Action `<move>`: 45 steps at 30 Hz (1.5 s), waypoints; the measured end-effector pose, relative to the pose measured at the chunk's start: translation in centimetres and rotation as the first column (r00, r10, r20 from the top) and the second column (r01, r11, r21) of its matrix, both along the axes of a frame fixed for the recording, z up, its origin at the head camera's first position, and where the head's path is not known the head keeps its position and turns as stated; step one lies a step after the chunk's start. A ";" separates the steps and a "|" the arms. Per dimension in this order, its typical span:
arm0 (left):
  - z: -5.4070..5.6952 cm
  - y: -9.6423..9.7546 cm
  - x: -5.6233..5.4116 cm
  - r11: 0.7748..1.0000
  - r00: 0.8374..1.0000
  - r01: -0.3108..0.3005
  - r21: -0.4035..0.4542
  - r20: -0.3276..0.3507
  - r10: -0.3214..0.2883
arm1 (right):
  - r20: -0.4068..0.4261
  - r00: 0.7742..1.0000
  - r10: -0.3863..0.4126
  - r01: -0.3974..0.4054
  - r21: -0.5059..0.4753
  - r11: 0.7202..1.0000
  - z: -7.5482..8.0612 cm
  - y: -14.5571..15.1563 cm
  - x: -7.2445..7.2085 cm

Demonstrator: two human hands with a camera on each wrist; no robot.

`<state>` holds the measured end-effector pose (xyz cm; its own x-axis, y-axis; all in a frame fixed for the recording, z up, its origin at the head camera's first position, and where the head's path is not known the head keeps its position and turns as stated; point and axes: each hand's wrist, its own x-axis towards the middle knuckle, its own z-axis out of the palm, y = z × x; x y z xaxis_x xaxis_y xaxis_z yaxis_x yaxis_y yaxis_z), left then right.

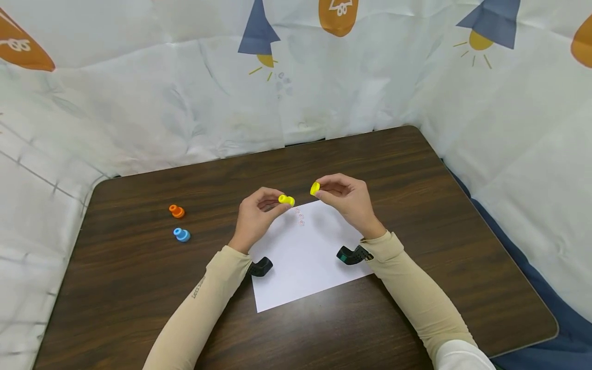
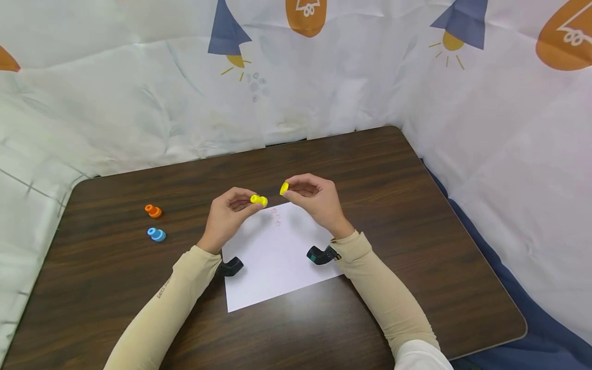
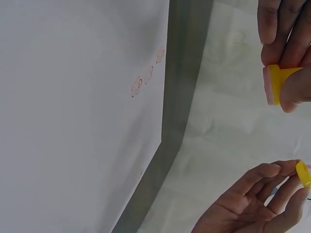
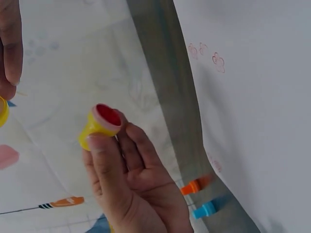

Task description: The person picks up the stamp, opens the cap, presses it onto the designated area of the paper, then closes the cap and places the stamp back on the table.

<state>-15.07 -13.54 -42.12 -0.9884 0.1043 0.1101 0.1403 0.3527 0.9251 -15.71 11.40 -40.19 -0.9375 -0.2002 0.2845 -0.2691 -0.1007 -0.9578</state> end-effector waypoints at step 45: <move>0.9 0.5 2.8 0.917 0.997 0.049 0.396 0.030 -0.066 | -0.002 0.987 0.158 -0.158 0.069 0.985 -1.2 -2.2 1.1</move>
